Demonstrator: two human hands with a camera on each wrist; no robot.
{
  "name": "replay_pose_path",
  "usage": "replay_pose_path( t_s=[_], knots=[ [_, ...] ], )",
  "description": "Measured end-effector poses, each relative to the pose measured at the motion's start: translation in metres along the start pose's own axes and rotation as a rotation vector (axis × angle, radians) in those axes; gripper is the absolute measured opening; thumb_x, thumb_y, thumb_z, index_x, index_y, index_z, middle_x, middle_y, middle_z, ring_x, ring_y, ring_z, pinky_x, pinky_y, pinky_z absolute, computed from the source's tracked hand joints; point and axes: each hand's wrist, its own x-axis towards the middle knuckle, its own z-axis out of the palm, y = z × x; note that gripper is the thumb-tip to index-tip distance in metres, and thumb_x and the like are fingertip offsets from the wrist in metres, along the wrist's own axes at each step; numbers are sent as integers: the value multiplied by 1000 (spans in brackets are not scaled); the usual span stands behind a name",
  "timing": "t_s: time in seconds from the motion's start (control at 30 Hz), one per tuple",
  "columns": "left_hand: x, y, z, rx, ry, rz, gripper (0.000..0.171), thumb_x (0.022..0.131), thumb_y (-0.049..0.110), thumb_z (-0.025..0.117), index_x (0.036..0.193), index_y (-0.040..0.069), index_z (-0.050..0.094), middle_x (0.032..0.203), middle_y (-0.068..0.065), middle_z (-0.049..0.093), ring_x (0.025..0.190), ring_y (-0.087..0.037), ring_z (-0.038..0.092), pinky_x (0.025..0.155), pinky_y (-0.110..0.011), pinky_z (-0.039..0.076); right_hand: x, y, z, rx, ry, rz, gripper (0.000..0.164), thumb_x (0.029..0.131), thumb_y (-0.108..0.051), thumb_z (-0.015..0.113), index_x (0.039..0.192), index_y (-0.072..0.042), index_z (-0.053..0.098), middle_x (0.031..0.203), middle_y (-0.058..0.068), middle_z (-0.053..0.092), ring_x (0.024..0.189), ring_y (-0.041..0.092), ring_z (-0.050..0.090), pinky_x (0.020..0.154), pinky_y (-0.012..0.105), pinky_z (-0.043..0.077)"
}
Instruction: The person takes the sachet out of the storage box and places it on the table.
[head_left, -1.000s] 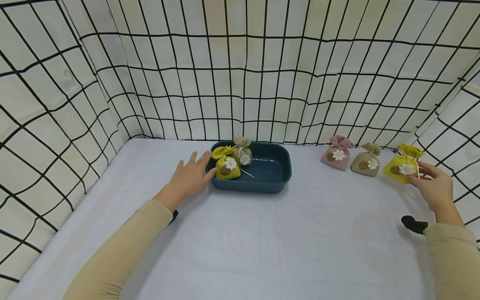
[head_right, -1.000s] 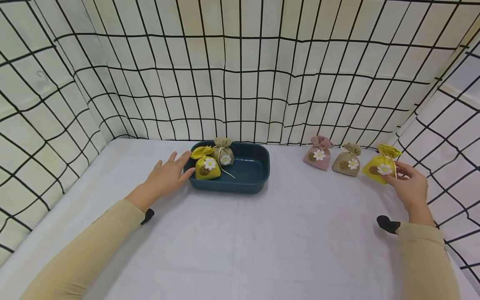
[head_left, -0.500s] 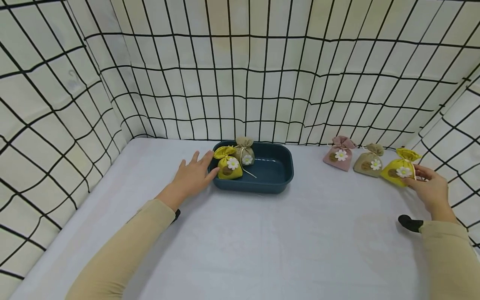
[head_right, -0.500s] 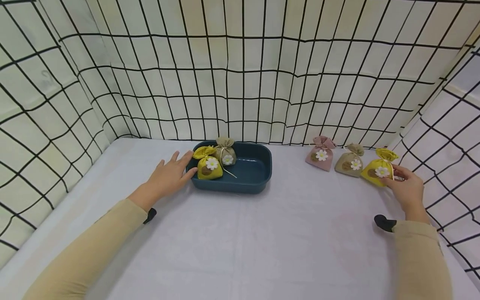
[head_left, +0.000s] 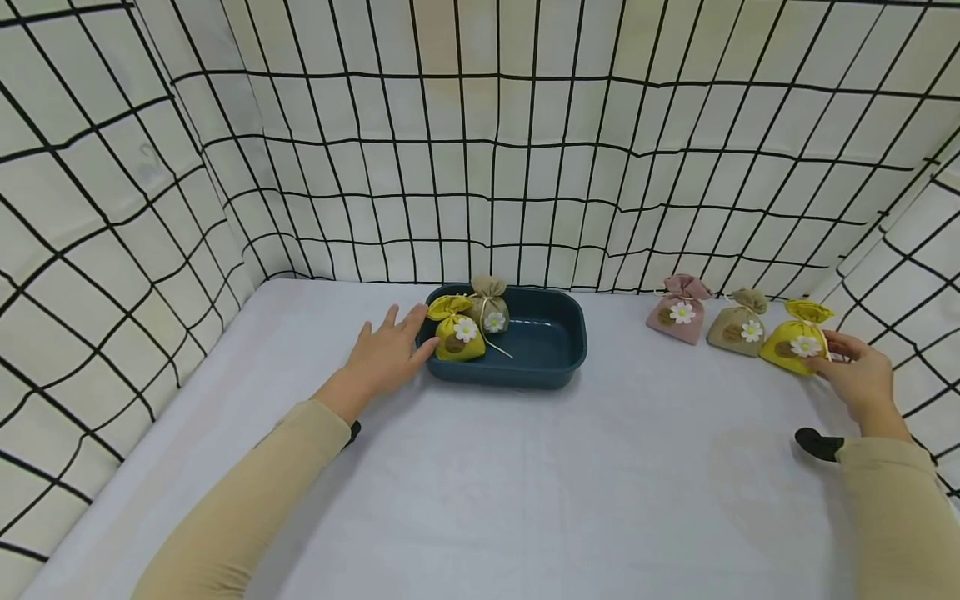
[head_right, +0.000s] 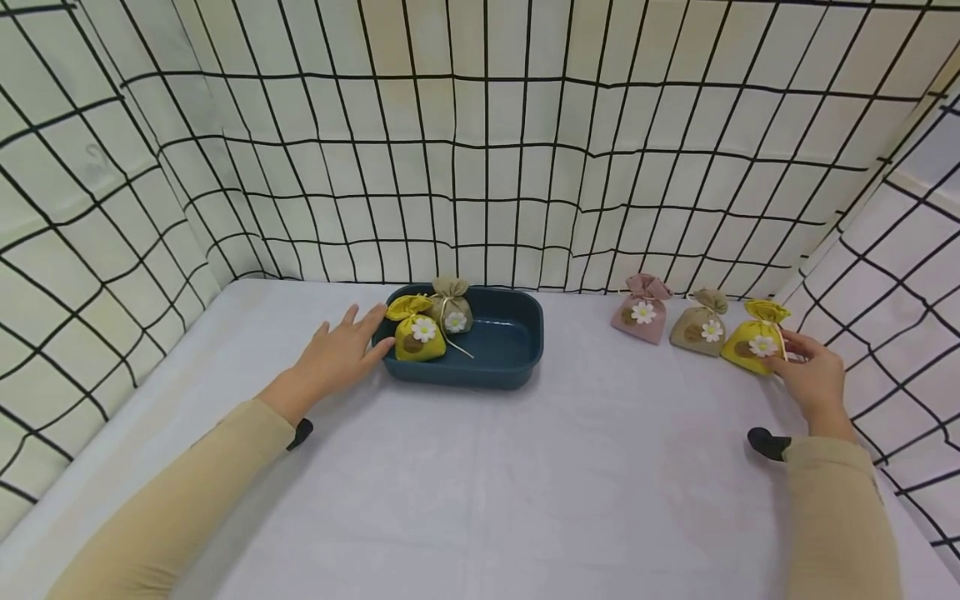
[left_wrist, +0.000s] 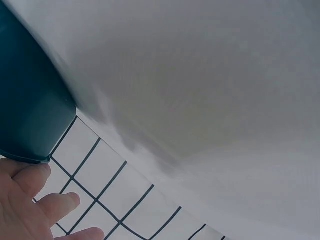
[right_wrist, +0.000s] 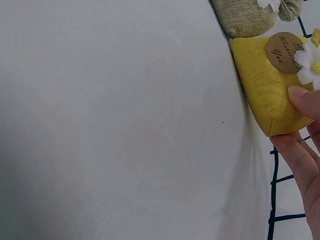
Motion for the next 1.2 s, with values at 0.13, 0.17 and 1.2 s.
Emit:
replay_pose_path(
  t_s=[0.13,0.17,1.2],
  knots=[
    [-1,0,0,-5,0,-3,72,111,49,37,164,5,19,165,-15,28,153,-44,14,115,-73,15,1,2,1,-25,8,-16,65,98,-15,69,155,-2,43,118,-7,52,100,6,42,68,6,45],
    [-1,0,1,-3,2,-1,72,111,49,37,164,4,19,165,-15,28,153,-44,14,114,-73,15,1,2,1,-29,10,-16,65,98,-16,69,155,-1,42,119,-6,52,103,10,43,68,6,44],
    [0,1,2,5,6,0,71,111,48,37,164,4,20,166,-15,27,153,-44,14,114,-74,15,1,7,-14,-82,-94,15,68,102,-13,60,158,6,27,153,40,31,64,-17,54,60,8,45]
  ],
)
